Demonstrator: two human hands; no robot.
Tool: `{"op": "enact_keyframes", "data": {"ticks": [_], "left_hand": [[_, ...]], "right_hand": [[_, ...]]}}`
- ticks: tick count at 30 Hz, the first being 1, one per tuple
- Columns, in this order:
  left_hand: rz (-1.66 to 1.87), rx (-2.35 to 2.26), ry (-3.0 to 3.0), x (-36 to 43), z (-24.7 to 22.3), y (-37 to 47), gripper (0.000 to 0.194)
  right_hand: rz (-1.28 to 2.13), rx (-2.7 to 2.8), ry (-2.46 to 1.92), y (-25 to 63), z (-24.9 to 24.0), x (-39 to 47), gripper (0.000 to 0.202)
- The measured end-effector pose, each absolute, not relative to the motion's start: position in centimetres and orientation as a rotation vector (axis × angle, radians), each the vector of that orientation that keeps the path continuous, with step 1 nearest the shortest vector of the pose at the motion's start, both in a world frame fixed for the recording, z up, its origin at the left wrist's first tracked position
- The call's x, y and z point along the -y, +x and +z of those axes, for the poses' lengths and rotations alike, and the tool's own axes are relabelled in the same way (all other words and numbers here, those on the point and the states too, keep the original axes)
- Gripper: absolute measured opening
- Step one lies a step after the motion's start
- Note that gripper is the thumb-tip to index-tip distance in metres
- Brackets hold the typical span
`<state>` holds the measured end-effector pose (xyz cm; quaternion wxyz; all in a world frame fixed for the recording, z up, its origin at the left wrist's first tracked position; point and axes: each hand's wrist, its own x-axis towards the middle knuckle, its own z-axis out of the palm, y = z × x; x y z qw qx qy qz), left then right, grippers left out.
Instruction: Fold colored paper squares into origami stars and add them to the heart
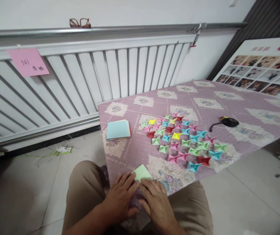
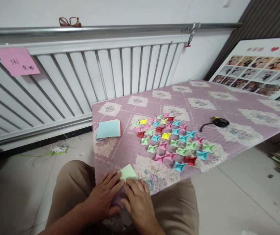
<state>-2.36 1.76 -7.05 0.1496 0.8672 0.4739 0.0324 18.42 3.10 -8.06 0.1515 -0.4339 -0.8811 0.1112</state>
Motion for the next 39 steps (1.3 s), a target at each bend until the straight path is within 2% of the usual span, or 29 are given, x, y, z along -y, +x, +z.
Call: {"op": "enact_keyframes", "data": {"ticks": [11, 25, 29, 34, 39], "left_hand": [[0.03, -1.274, 2.519, -2.8, -5.6, -3.6, 0.077], [-0.103, -1.496, 2.345, -2.5, -5.4, -2.6, 0.091], [0.078, -1.573, 2.366, -2.2, -6.2, -1.9, 0.089], [0.27, -1.352, 2.498, -1.5, -7.0, -1.3, 0.076], [0.205, -1.339, 2.451, -1.5, -6.7, -1.3, 0.072]], "right_hand": [[0.2, 2.633, -1.166, 19.2, -8.5, -2.6, 0.049], [0.067, 2.609, -1.199, 19.2, -9.9, -1.4, 0.056], [0.104, 2.616, -1.197, 19.2, -10.1, -1.4, 0.054], [0.229, 2.603, -1.196, 19.5, -9.5, -1.3, 0.053], [0.494, 2.381, -1.215, 20.1, -7.8, -3.1, 0.034]]}}
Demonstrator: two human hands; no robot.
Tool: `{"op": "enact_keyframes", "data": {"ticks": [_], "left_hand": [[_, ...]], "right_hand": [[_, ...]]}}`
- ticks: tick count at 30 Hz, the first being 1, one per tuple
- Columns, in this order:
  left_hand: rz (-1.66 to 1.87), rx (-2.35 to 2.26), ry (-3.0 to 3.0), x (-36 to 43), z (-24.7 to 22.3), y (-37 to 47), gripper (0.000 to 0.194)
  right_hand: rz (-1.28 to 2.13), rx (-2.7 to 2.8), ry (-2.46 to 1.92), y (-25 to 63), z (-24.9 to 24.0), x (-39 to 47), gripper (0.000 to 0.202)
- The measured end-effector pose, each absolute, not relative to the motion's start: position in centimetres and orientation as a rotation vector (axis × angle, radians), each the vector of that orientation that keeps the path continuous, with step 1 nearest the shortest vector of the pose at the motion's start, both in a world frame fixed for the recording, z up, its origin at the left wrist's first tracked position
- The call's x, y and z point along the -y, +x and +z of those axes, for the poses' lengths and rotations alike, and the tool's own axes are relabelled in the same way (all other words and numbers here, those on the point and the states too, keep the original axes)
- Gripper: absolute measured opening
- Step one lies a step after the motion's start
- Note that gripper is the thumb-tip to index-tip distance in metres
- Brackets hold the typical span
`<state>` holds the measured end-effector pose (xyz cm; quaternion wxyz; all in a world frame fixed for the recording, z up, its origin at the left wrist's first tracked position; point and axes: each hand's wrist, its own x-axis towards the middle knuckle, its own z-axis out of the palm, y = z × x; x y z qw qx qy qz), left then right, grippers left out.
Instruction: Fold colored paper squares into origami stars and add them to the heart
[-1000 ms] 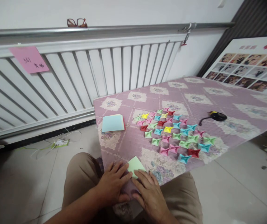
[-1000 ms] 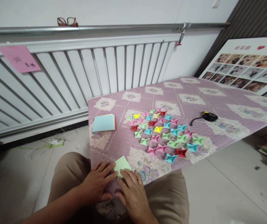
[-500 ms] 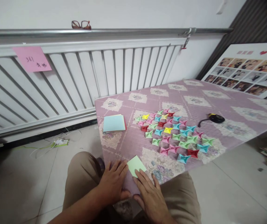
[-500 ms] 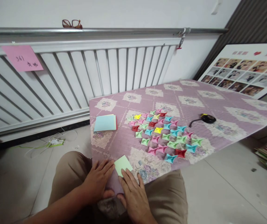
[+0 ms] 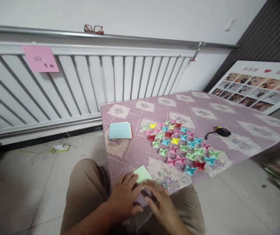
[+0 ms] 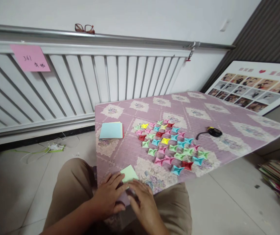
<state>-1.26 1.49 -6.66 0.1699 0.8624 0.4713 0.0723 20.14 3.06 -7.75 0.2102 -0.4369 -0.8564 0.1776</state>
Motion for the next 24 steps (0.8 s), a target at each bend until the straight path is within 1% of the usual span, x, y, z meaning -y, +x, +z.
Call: {"op": "enact_keyframes", "data": {"ticks": [3, 6, 8, 11, 15, 20, 24], "left_hand": [[0.187, -1.347, 2.42, -1.6, -6.5, -1.2, 0.07], [0.204, -1.348, 2.414, -1.7, -6.5, -1.1, 0.07], [0.206, -1.347, 2.41, -1.7, -6.5, -1.1, 0.07], [0.21, -1.35, 2.406, -1.6, -6.6, -1.1, 0.068], [0.212, -1.357, 2.407, -1.7, -6.4, -1.1, 0.068], [0.215, -1.357, 2.416, -1.7, -6.3, -1.2, 0.068], [0.216, -1.362, 2.408, -1.6, -6.4, -1.2, 0.068]], "right_hand": [[0.453, 2.166, -1.315, 20.0, -7.3, -5.4, 0.031], [0.314, 2.152, -1.339, 19.1, -7.7, -7.6, 0.041], [0.246, 2.173, -1.395, 18.3, -8.0, -8.5, 0.044], [0.207, 2.227, -1.468, 17.3, -8.3, -9.2, 0.04], [0.258, 2.233, -1.493, 16.9, -8.1, -9.5, 0.033], [0.31, 2.181, -1.442, 17.1, -8.0, -9.5, 0.03], [0.338, 2.139, -1.424, 17.1, -8.1, -9.6, 0.021]]}}
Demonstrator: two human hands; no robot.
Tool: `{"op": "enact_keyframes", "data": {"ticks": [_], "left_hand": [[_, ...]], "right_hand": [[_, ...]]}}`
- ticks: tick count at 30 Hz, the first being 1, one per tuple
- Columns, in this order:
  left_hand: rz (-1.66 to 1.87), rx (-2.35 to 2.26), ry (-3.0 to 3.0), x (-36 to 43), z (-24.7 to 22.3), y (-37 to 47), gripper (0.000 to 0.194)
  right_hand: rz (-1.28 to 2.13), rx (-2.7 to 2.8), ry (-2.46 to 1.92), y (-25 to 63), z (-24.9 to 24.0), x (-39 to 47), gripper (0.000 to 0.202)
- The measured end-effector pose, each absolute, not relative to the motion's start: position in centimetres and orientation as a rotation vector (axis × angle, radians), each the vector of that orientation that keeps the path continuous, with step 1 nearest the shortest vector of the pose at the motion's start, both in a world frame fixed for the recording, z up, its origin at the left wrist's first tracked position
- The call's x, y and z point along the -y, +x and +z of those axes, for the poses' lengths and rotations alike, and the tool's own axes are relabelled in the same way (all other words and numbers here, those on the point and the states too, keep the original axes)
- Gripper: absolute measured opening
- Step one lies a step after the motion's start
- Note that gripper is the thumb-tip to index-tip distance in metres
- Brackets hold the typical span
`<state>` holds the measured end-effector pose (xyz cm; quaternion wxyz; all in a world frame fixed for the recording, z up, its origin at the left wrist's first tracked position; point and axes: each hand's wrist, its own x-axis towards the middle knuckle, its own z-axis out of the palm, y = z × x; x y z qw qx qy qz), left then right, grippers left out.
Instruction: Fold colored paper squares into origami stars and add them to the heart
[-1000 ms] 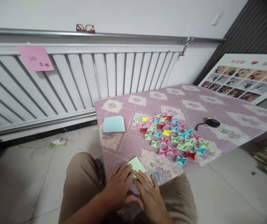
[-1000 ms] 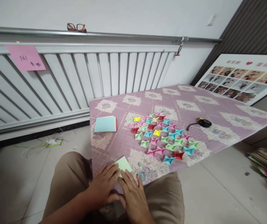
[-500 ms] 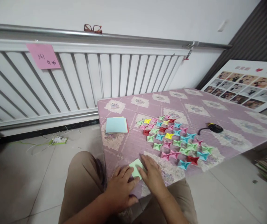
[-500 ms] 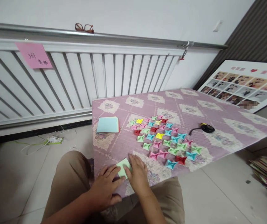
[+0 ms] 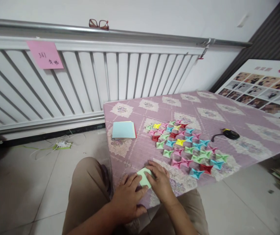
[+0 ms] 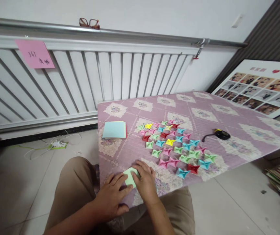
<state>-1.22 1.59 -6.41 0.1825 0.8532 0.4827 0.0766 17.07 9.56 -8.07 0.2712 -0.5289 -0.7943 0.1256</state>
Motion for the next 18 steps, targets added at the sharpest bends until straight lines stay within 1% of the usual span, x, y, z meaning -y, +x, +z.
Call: {"op": "enact_keyframes", "data": {"ticks": [4, 10, 18], "left_hand": [[0.221, -1.356, 2.397, -1.5, -6.4, -1.2, 0.068], [0.221, -1.352, 2.399, -1.6, -6.1, -1.2, 0.068], [0.223, -1.353, 2.379, -1.6, -6.1, -1.2, 0.068]], "right_hand": [[0.307, 2.108, -1.454, 16.8, -7.8, -9.6, 0.014], [0.268, 2.157, -1.422, 16.8, -7.1, -9.1, 0.019], [0.381, 2.3, -1.371, 18.2, -7.1, -9.1, 0.017]]}}
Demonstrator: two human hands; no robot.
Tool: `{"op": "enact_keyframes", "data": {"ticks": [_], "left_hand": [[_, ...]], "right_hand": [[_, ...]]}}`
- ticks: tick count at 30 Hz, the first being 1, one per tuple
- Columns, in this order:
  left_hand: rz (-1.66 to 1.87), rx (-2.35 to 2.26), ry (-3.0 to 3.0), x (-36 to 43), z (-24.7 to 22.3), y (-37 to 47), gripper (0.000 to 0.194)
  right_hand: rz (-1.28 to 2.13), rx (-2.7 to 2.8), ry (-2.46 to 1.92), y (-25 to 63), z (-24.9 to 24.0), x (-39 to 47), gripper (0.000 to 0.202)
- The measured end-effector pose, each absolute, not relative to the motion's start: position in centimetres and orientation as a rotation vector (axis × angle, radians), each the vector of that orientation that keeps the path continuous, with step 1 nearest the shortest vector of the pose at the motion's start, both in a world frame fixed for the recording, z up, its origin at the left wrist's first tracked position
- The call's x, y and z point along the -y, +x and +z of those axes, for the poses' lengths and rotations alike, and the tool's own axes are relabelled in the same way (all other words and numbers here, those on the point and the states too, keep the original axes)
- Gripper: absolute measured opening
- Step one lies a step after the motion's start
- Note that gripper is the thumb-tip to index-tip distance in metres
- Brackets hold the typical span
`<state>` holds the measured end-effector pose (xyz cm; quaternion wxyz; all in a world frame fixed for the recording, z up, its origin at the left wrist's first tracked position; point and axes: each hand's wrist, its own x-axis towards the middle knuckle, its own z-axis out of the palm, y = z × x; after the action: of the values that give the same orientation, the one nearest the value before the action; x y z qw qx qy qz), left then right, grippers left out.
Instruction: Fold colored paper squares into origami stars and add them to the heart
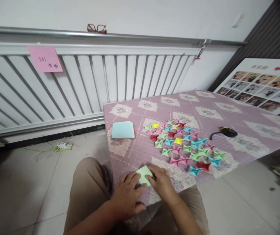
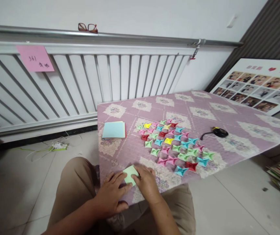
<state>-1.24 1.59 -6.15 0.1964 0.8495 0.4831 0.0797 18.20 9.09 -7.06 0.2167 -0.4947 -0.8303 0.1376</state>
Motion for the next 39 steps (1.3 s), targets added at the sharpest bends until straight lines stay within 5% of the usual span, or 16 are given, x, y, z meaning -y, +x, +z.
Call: {"op": "enact_keyframes", "data": {"ticks": [3, 11, 23, 39], "left_hand": [[0.25, -1.347, 2.371, -1.7, -6.2, -1.4, 0.065], [0.546, -1.624, 2.108, -4.3, -6.6, -1.2, 0.022], [0.394, -1.569, 2.222, -7.8, -5.8, -1.1, 0.009], [0.312, -1.489, 2.414, -7.5, -6.0, -1.5, 0.017]], "right_hand": [[0.413, 2.336, -1.39, 18.6, -6.8, -9.3, 0.009], [0.409, 2.353, -1.358, 18.8, -6.6, -8.9, 0.009], [0.354, 2.315, -1.275, 19.3, -7.5, -8.8, 0.008], [0.145, 2.35, -1.04, 20.3, -9.3, -8.5, 0.022]]}}
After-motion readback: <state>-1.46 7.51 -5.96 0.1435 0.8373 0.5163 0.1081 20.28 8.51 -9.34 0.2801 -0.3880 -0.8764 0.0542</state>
